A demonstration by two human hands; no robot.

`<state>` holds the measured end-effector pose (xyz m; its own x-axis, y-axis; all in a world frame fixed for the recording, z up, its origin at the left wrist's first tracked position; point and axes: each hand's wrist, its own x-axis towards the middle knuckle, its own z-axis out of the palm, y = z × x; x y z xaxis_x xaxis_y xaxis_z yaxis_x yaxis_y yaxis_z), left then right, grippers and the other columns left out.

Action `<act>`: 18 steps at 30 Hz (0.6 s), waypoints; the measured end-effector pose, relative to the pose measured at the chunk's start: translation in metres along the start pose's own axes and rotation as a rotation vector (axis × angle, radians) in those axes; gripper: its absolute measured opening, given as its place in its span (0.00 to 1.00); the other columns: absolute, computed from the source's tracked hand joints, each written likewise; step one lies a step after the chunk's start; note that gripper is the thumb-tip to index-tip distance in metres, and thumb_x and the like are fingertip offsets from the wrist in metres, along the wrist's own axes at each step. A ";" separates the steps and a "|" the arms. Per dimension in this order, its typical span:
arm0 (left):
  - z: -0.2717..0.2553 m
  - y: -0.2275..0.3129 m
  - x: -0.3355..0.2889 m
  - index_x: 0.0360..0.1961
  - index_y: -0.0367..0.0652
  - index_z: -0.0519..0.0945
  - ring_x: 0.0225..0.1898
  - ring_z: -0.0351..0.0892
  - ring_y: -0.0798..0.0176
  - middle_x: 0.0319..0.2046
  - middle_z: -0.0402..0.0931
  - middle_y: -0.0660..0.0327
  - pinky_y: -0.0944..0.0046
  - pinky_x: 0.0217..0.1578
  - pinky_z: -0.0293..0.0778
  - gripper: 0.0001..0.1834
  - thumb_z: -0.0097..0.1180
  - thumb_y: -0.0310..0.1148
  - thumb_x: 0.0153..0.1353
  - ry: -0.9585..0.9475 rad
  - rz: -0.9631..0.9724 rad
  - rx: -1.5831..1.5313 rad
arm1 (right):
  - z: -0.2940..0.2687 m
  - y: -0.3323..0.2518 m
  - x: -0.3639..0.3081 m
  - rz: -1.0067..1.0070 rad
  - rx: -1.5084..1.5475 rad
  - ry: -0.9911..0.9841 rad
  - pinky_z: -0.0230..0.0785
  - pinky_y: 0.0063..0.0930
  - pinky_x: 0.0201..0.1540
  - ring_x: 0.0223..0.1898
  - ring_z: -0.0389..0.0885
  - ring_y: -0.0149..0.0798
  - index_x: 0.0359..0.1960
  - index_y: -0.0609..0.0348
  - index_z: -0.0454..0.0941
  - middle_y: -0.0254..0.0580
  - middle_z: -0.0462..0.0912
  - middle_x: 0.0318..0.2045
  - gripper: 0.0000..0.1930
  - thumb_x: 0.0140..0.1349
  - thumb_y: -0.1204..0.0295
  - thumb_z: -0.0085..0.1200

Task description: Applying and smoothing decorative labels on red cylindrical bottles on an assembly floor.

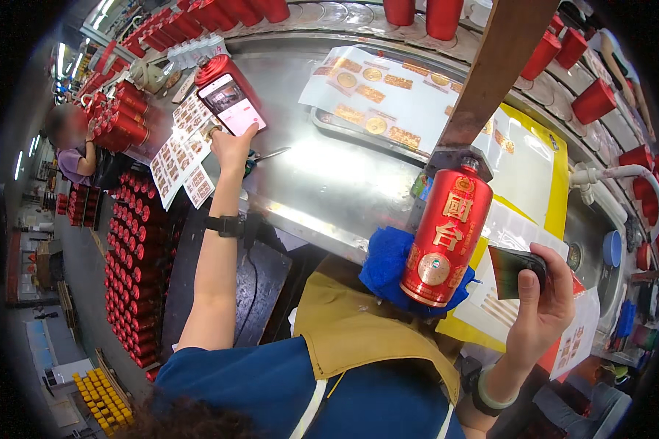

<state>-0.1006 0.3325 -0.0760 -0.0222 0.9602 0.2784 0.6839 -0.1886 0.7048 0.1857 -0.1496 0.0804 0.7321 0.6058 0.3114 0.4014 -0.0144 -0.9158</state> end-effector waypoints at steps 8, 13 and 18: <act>-0.003 0.012 -0.007 0.47 0.19 0.77 0.58 0.71 0.34 0.48 0.79 0.34 0.44 0.64 0.64 0.40 0.79 0.43 0.43 0.030 -0.023 -0.035 | -0.002 0.002 -0.001 0.012 0.019 0.010 0.71 0.20 0.52 0.45 0.80 0.27 0.55 0.66 0.80 0.37 0.83 0.44 0.14 0.72 0.74 0.60; -0.002 0.005 -0.003 0.47 0.20 0.78 0.58 0.72 0.34 0.48 0.80 0.35 0.44 0.64 0.64 0.39 0.79 0.42 0.43 0.020 -0.056 -0.044 | 0.000 0.002 0.000 0.012 0.027 0.012 0.71 0.20 0.51 0.45 0.80 0.26 0.55 0.66 0.80 0.36 0.83 0.44 0.14 0.72 0.74 0.60; -0.002 0.010 -0.005 0.46 0.21 0.79 0.56 0.74 0.34 0.46 0.81 0.36 0.44 0.64 0.64 0.37 0.80 0.43 0.43 0.035 -0.022 -0.065 | -0.001 0.003 -0.001 0.024 0.019 0.003 0.71 0.20 0.51 0.45 0.80 0.27 0.55 0.67 0.80 0.37 0.83 0.43 0.14 0.72 0.73 0.60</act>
<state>-0.0949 0.3248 -0.0687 -0.0633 0.9567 0.2843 0.6341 -0.1814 0.7516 0.1873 -0.1511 0.0776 0.7433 0.6028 0.2899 0.3729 -0.0135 -0.9278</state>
